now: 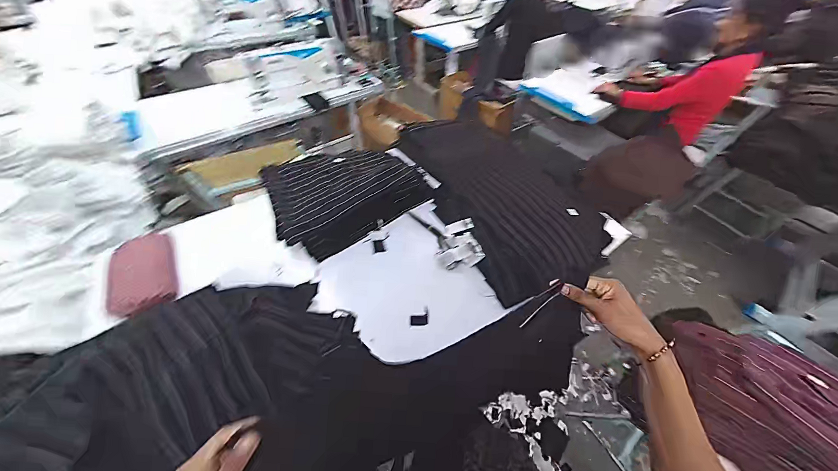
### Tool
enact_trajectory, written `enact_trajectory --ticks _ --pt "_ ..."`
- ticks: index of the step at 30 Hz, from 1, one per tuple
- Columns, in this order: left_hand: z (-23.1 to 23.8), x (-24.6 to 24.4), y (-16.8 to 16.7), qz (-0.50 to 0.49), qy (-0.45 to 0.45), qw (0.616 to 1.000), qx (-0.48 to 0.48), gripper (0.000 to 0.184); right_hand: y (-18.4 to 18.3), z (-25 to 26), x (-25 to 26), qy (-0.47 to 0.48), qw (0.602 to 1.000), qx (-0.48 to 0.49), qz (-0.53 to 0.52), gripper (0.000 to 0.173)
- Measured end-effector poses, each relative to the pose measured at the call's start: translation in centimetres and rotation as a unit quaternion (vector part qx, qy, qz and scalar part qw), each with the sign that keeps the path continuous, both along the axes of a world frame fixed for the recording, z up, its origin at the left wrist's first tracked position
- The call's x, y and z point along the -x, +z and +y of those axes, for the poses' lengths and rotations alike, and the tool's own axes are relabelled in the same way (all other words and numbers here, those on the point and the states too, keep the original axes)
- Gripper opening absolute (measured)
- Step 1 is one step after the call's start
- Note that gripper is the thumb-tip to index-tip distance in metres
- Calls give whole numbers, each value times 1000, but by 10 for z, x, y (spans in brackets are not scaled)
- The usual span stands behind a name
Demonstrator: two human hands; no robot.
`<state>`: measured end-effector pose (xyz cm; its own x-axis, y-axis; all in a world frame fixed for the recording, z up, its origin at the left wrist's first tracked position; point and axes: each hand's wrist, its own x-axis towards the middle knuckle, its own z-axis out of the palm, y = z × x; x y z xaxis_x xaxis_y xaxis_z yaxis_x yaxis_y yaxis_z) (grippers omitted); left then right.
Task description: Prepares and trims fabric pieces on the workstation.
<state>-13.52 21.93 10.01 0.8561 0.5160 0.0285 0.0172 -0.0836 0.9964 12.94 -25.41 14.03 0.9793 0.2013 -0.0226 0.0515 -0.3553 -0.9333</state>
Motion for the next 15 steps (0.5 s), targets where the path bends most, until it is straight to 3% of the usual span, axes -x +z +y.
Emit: enact_trajectory --ticks 2,4,8,11,13,15 --pt "15 -10 -7 107 53 990 -74 18 -17 38 -26 61 976 206 30 36" --pt "29 -28 -31 169 127 974 -81 22 -35 81 -49 118 955 271 33 34" --pt "51 -66 -59 180 199 962 -56 32 -75 160 -105 156 956 245 36 28" --pt "57 -91 -75 170 280 935 -133 31 -102 204 -129 102 972 210 -2 30" --pt "48 -101 -76 165 259 925 -224 35 -119 222 -120 121 967 209 -79 43" --pt "22 -111 -81 165 181 914 -324 48 -136 230 -93 199 945 214 -148 57"
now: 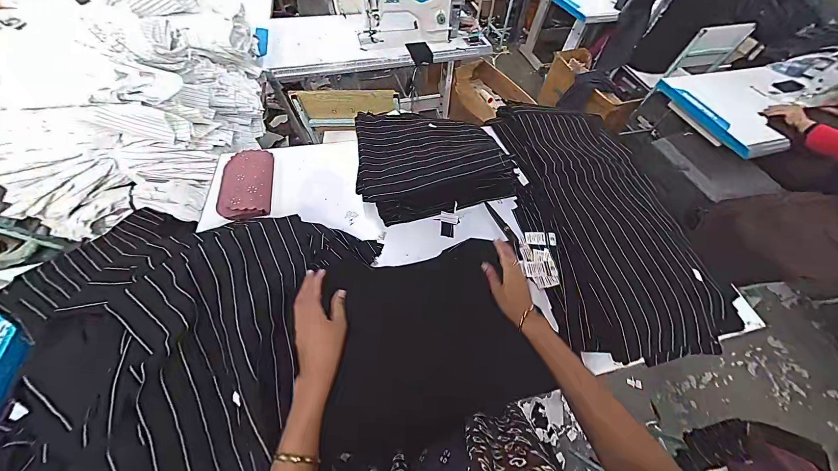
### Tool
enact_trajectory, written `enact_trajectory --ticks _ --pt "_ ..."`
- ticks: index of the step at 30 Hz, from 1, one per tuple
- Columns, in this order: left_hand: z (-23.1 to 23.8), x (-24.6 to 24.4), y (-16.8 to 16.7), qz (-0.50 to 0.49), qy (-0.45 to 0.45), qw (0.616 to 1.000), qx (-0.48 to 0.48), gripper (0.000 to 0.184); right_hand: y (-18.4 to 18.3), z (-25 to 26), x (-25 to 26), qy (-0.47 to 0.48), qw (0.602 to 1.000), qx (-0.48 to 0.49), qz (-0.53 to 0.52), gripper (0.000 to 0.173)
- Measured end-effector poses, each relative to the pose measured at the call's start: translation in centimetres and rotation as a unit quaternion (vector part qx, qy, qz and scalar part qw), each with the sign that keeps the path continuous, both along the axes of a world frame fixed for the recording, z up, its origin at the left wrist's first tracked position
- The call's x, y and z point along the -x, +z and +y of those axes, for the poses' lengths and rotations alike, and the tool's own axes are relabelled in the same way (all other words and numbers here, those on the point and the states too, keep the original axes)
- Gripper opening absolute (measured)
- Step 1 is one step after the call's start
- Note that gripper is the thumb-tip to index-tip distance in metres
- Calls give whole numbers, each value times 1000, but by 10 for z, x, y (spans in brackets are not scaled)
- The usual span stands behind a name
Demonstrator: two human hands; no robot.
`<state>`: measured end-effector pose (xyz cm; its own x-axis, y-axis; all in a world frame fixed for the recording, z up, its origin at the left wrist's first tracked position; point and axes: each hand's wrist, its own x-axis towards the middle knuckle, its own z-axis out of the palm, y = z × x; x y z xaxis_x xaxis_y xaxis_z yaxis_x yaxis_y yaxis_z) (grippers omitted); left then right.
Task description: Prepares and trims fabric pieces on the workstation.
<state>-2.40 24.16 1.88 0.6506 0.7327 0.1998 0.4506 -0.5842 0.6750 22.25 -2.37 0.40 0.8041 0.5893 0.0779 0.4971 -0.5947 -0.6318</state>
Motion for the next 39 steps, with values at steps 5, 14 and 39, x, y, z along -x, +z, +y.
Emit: enact_trajectory --ticks 5,14,39 --pt "-97 -5 -50 93 -179 977 -68 54 -34 -20 59 150 971 179 -47 61" --pt "-134 17 -60 121 -218 964 -94 91 -36 -23 31 130 964 220 -81 80" --pt "-64 48 14 149 -222 962 60 23 61 -53 45 193 951 201 132 30"
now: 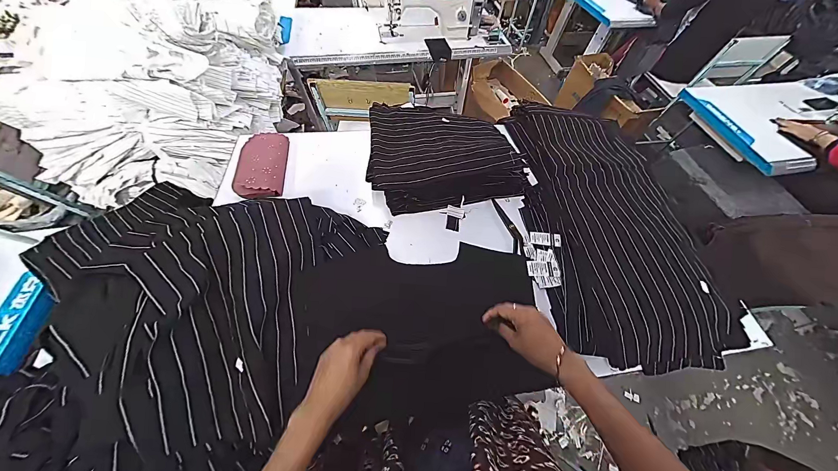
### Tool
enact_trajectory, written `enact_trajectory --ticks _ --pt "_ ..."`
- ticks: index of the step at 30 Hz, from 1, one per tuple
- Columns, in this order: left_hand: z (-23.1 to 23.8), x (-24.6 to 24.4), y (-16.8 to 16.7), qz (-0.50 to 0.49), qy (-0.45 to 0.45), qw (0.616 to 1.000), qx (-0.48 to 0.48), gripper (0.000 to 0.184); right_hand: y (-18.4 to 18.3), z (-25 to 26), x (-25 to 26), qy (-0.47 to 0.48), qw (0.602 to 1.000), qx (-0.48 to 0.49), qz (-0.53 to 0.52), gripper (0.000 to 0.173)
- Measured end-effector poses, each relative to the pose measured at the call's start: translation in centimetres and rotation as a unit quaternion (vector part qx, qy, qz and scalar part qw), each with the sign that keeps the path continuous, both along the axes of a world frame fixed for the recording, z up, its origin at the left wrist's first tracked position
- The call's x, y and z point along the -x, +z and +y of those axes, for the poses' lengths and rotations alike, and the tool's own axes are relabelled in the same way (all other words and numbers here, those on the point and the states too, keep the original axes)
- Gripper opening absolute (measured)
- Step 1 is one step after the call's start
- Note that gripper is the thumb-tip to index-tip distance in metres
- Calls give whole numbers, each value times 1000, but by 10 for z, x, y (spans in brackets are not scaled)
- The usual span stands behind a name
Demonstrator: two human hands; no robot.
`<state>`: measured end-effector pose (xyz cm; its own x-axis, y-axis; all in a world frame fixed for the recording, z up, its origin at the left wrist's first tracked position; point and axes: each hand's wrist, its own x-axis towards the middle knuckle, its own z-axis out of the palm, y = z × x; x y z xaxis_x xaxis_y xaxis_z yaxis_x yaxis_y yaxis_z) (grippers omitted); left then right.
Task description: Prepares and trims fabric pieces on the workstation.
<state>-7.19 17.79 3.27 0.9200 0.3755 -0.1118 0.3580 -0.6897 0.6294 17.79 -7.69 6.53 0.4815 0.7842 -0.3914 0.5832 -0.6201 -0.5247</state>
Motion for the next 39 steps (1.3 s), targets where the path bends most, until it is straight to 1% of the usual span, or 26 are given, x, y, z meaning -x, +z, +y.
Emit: enact_trajectory --ticks 2,4,6,9,11,12,14,16,17,18,20,21,24,25,27,29,32,33,34,35,36,39 --pt "31 -49 15 26 30 999 23 25 9 35 -40 2 1000 -10 -24 31" --pt "60 -97 24 127 31 991 23 28 7 69 -74 12 998 54 -31 38" --pt "84 -140 22 220 12 975 5 31 -10 93 -98 25 995 95 -26 42" --pt "100 -171 9 281 -10 960 -14 30 -44 106 -106 13 995 93 -33 49" --pt "96 -177 4 264 -4 964 -45 27 -57 110 -109 -7 995 74 -64 51" --pt "85 -177 1 231 9 970 -70 27 -60 113 -112 -11 994 70 -80 51" --pt "49 -166 -12 102 32 988 -111 27 -64 120 -114 -4 993 72 -96 51" --pt "-4 -149 -31 -35 7 992 -121 27 -64 123 -115 6 992 74 -100 51" --pt "-28 -140 -43 -79 -20 990 -112 32 -65 124 -115 9 992 71 -105 51" --pt "-47 -131 -58 -106 -38 987 -117 42 -65 125 -115 9 992 65 -111 51" --pt "-63 -121 -79 -88 -45 984 -147 61 -66 126 -114 5 991 68 -116 53" --pt "-60 -121 -84 -77 -37 983 -160 66 -65 128 -113 -1 990 75 -116 53" --pt "-48 -129 -86 -49 -14 984 -169 72 -63 134 -111 -33 989 91 -110 53" --pt "-44 -130 -86 -43 -11 985 -168 73 -64 135 -109 -46 989 79 -116 51" --pt "-40 -123 -87 -34 -6 985 -170 76 -70 128 -91 -64 990 2 -129 45" --pt "-35 -108 -89 -33 9 983 -181 78 -70 110 -51 -38 987 -72 -139 44" --pt "-28 -84 -89 -19 23 984 -176 80 -72 66 42 54 978 -158 -127 45" --pt "-26 -79 -89 -14 25 984 -175 82 -77 50 67 86 977 -157 -114 49" --pt "-24 -76 -88 -7 26 985 -172 83 -81 38 80 112 980 -125 -103 55" --pt "-23 -75 -88 -1 25 985 -168 84 -85 30 81 123 983 -85 -110 63" --pt "-22 -75 -87 2 23 986 -164 84 -87 29 73 114 984 -59 -125 71" --pt "-23 -76 -87 2 19 987 -162 83 -87 42 21 70 986 -17 -147 88"
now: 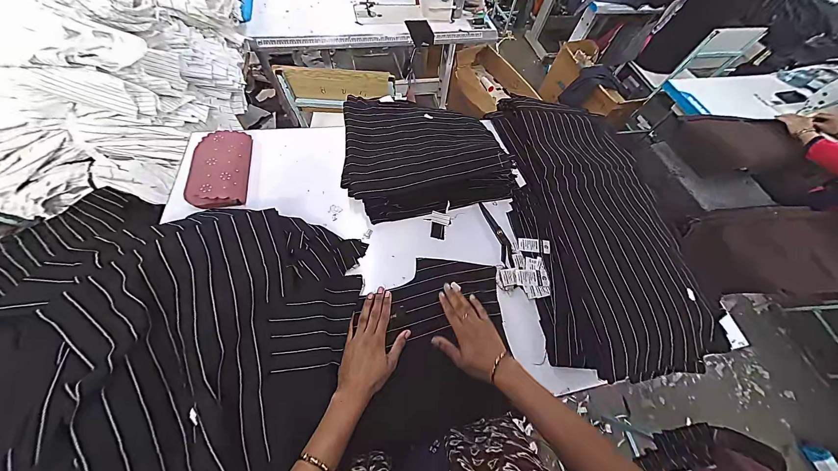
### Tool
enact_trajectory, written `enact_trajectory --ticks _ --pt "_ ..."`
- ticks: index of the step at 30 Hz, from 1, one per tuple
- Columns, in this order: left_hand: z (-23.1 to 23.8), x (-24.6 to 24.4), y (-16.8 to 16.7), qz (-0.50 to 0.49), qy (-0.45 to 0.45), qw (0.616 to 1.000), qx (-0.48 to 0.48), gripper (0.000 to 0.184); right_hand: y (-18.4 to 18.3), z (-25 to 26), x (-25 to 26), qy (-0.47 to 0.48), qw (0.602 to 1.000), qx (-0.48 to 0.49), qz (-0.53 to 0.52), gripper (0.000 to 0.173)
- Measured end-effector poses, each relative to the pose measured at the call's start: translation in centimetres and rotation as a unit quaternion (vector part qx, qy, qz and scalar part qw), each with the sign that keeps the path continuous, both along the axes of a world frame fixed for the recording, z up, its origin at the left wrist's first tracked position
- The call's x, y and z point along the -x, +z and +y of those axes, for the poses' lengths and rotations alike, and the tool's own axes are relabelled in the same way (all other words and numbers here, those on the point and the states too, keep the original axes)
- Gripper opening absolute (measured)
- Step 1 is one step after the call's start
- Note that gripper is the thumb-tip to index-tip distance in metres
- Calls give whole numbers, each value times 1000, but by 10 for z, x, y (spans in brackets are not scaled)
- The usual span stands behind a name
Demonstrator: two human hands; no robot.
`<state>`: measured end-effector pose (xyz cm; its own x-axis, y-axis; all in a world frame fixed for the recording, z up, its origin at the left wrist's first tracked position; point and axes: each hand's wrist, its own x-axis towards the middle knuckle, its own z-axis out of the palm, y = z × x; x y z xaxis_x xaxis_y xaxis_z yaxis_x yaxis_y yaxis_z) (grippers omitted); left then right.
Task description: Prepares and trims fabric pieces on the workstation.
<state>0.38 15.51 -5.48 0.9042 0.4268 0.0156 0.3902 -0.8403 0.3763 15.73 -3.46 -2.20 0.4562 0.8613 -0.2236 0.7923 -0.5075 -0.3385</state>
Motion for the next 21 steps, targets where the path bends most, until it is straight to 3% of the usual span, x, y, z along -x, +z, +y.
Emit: enact_trajectory --ticks 3,9,14,21 --pt "0 0 0 9 0 1000 6 84 -4 7 -35 -38 999 19 -11 93" --pt "1 -1 0 8 0 1000 7 82 -13 5 -42 -154 987 4 -49 97" --pt "2 -1 2 -2 1 1000 21 81 4 3 -45 -259 963 63 -39 100" --pt "2 -1 2 -6 -6 1000 27 81 21 13 -50 -308 947 91 -4 95"
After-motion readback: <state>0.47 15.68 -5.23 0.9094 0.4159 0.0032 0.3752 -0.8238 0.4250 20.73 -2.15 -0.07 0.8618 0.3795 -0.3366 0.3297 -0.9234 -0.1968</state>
